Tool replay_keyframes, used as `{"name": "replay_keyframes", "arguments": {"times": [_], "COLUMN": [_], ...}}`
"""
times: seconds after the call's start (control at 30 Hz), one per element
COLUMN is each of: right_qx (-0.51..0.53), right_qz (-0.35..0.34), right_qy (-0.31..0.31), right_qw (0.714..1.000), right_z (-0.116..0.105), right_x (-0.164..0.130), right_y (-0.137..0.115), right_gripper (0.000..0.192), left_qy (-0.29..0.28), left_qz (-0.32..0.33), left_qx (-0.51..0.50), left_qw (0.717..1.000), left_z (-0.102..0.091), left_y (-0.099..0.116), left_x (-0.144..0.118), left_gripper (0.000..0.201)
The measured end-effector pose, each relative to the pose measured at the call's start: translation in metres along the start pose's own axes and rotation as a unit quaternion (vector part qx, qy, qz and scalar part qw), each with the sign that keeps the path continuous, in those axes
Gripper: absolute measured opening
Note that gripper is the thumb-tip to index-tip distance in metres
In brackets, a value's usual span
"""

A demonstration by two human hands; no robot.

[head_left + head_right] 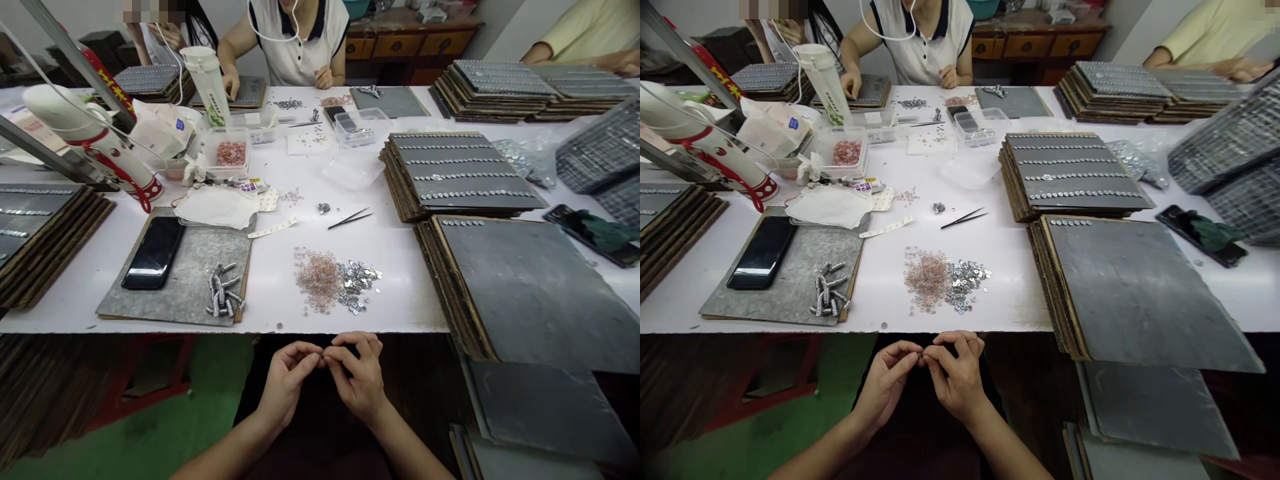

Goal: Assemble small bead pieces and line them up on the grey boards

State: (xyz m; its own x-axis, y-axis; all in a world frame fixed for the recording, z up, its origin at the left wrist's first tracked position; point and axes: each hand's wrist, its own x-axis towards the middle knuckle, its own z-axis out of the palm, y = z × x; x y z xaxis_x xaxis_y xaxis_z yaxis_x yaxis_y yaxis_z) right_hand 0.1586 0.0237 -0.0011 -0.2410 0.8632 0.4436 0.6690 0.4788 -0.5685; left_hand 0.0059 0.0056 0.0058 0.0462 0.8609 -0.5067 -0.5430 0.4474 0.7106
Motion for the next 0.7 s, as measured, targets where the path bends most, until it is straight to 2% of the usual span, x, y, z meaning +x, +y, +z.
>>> {"name": "replay_keyframes", "arguments": {"times": [0.37,0.43,0.57,0.7], "right_qx": [-0.018,-0.03,-0.098,-0.147], "right_qz": [0.008,0.016,0.062,0.066], "right_qy": [-0.008,0.01,0.084,0.096], "right_qw": [1.0,0.999,0.99,0.982], "right_z": [-0.004,-0.006,-0.013,-0.016], "right_x": [-0.008,-0.009,-0.004,0.003], "right_y": [0.002,0.007,0.024,0.034], "right_gripper": [0.01,0.01,0.018,0.026], "left_qy": [0.012,0.017,0.028,0.029], "left_qz": [0.007,0.003,-0.006,-0.002], "left_qx": [-0.008,-0.003,0.015,0.035], "left_qw": [1.0,1.0,0.999,0.999], "left_z": [-0.004,-0.006,-0.008,-0.009], "left_y": [0.0,-0.001,-0.001,-0.002], "left_x": [0.003,0.003,0.004,0.005], "left_gripper": [0.019,0.02,0.023,0.026]}}
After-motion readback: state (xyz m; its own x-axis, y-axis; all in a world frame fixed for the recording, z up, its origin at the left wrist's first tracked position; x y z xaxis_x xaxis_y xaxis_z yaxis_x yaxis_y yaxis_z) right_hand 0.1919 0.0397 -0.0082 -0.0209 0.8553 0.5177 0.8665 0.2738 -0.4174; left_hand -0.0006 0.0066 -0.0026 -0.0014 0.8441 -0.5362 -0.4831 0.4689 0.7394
